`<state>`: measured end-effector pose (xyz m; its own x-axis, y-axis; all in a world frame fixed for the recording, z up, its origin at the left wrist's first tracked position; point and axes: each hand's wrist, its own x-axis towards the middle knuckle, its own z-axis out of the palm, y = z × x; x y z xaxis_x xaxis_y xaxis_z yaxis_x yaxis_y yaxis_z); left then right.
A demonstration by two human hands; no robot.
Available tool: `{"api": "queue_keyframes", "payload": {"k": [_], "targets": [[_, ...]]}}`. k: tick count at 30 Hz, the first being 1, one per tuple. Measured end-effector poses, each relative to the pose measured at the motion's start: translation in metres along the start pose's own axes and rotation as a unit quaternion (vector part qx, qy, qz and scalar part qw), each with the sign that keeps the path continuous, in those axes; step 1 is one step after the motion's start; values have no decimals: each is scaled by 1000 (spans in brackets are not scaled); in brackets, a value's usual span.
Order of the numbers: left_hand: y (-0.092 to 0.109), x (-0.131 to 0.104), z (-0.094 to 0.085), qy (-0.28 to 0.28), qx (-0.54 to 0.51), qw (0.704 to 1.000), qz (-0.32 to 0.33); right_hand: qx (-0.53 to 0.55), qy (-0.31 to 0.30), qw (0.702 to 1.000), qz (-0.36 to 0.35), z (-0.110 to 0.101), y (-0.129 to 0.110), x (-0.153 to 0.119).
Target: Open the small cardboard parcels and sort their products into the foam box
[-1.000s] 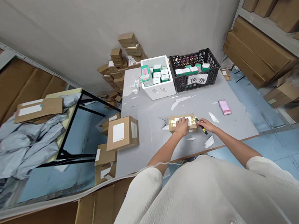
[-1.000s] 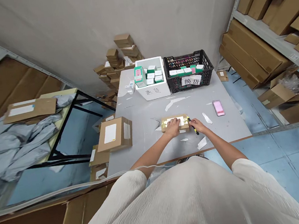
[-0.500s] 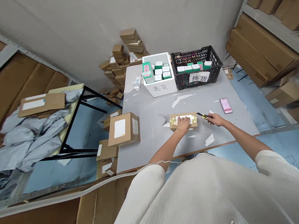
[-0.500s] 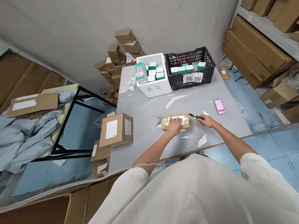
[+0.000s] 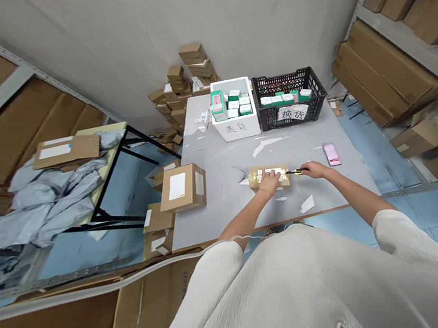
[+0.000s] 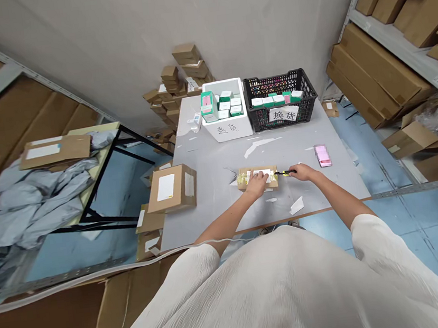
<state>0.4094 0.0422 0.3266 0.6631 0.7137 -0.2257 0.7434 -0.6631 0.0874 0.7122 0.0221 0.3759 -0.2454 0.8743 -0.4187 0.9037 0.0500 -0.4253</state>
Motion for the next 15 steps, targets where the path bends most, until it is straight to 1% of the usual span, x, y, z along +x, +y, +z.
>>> {"api": "queue_keyframes", "payload": {"k": [3,6,8,10,13,15], "targets": [[-1,-1,3,8,-11,1000,1,-73,-12,997,-17,-5,-4,13],[-1,-1,6,15,-19,1000,-2,-88,-5,996,-23,-5,-14,20],[-2,0,7,15,-21,1000,-6,-54,-8,998,-13,-4,-18,18],[-2,0,9,14,-24,1000,-9,9,-35,999,2,-1,-19,11],[-2,1,11,13,-34,999,-12,100,-85,991,26,5,-14,-4],[-3,1,11,13,-40,999,-10,142,-97,984,39,10,-11,-12]]}}
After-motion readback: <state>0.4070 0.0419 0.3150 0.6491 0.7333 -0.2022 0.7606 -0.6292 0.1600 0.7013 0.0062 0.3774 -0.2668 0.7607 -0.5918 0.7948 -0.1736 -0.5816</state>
